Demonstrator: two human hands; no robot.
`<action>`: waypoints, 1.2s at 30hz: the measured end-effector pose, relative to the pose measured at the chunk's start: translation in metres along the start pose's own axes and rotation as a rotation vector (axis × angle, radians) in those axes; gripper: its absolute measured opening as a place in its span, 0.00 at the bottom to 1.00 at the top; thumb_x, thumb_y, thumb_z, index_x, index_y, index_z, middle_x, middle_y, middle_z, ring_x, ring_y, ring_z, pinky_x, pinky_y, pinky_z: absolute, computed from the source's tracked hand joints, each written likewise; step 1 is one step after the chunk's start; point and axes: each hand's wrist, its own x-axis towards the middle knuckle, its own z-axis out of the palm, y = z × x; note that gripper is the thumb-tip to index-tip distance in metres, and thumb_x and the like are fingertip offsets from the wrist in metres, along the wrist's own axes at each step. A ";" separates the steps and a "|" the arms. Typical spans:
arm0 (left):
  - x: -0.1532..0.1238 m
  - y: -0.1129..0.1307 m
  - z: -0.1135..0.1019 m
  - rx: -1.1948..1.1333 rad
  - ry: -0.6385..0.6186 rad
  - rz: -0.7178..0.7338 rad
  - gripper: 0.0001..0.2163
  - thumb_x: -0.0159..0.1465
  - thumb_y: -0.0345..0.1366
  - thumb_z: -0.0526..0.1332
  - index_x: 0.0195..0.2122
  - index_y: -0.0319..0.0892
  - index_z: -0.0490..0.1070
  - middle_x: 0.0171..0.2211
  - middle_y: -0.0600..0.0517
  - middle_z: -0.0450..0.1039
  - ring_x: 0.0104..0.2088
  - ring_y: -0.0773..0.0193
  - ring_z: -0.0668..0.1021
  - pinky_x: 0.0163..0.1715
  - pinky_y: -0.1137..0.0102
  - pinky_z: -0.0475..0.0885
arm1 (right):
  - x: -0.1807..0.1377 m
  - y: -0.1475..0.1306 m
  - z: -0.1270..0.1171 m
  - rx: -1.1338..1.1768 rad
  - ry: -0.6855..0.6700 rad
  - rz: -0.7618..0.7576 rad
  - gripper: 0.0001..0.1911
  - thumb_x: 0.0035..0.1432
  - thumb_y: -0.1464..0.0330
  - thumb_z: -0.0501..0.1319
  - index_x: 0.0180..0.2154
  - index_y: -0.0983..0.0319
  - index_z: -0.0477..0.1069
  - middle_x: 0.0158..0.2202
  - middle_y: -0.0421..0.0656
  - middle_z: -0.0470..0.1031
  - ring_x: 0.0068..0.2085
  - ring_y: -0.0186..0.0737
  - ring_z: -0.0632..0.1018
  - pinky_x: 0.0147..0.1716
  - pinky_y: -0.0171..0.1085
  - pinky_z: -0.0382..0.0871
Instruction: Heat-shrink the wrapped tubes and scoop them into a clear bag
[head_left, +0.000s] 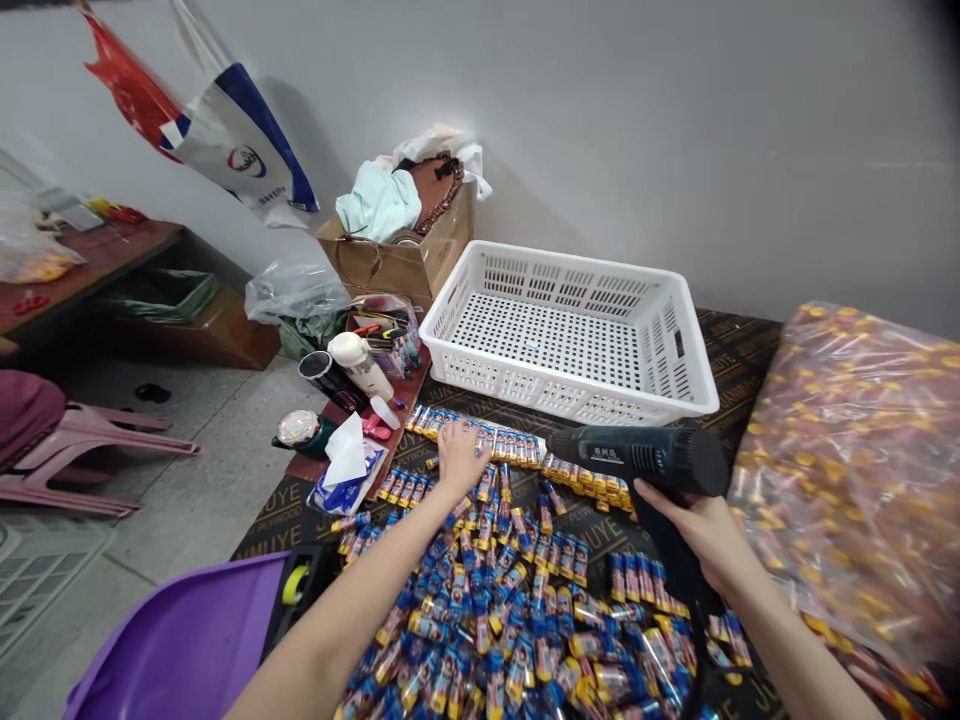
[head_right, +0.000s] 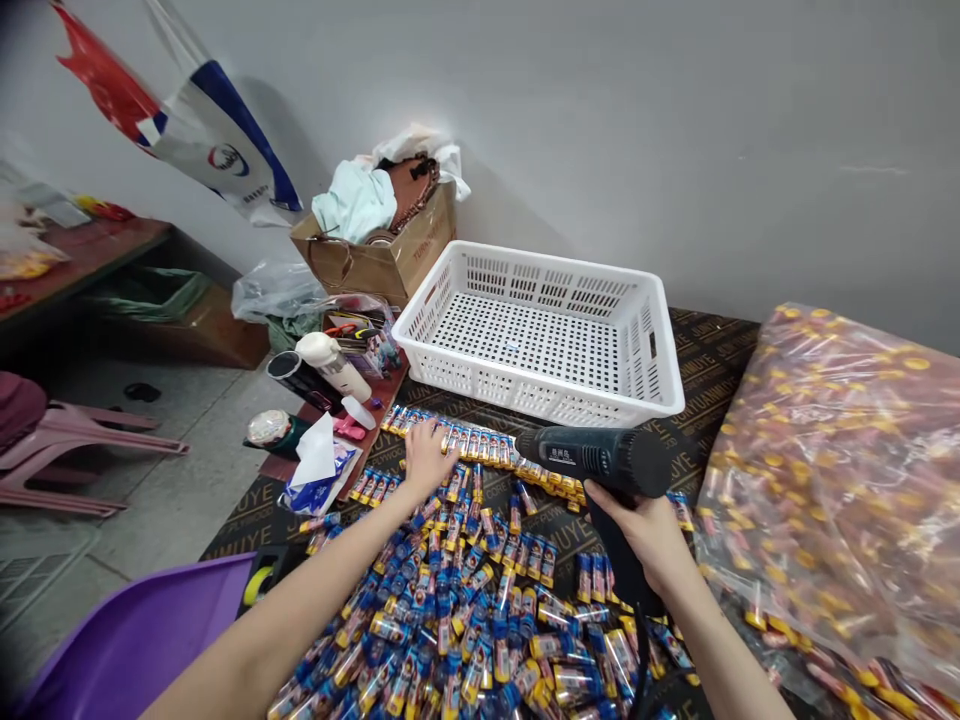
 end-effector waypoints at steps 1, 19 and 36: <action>0.014 -0.007 -0.001 0.018 0.009 -0.109 0.22 0.56 0.46 0.59 0.50 0.42 0.64 0.56 0.41 0.56 0.57 0.50 0.59 0.56 0.55 0.51 | 0.002 0.000 0.003 -0.025 -0.013 -0.035 0.25 0.38 0.59 0.70 0.40 0.63 0.74 0.34 0.46 0.79 0.36 0.49 0.78 0.34 0.43 0.75; -0.059 -0.046 0.003 -0.234 -0.199 -0.101 0.22 0.54 0.33 0.57 0.51 0.45 0.60 0.49 0.46 0.61 0.50 0.55 0.66 0.49 0.60 0.61 | 0.020 -0.028 0.081 -0.204 -0.307 -0.196 0.22 0.44 0.58 0.67 0.40 0.63 0.74 0.43 0.47 0.76 0.46 0.50 0.75 0.47 0.44 0.68; -0.198 -0.071 -0.042 -0.544 0.120 -0.499 0.13 0.60 0.38 0.53 0.45 0.44 0.68 0.47 0.44 0.68 0.51 0.55 0.70 0.50 0.57 0.67 | 0.041 -0.044 0.204 -0.244 -0.581 -0.418 0.21 0.45 0.58 0.66 0.39 0.64 0.74 0.41 0.46 0.77 0.43 0.48 0.75 0.46 0.45 0.67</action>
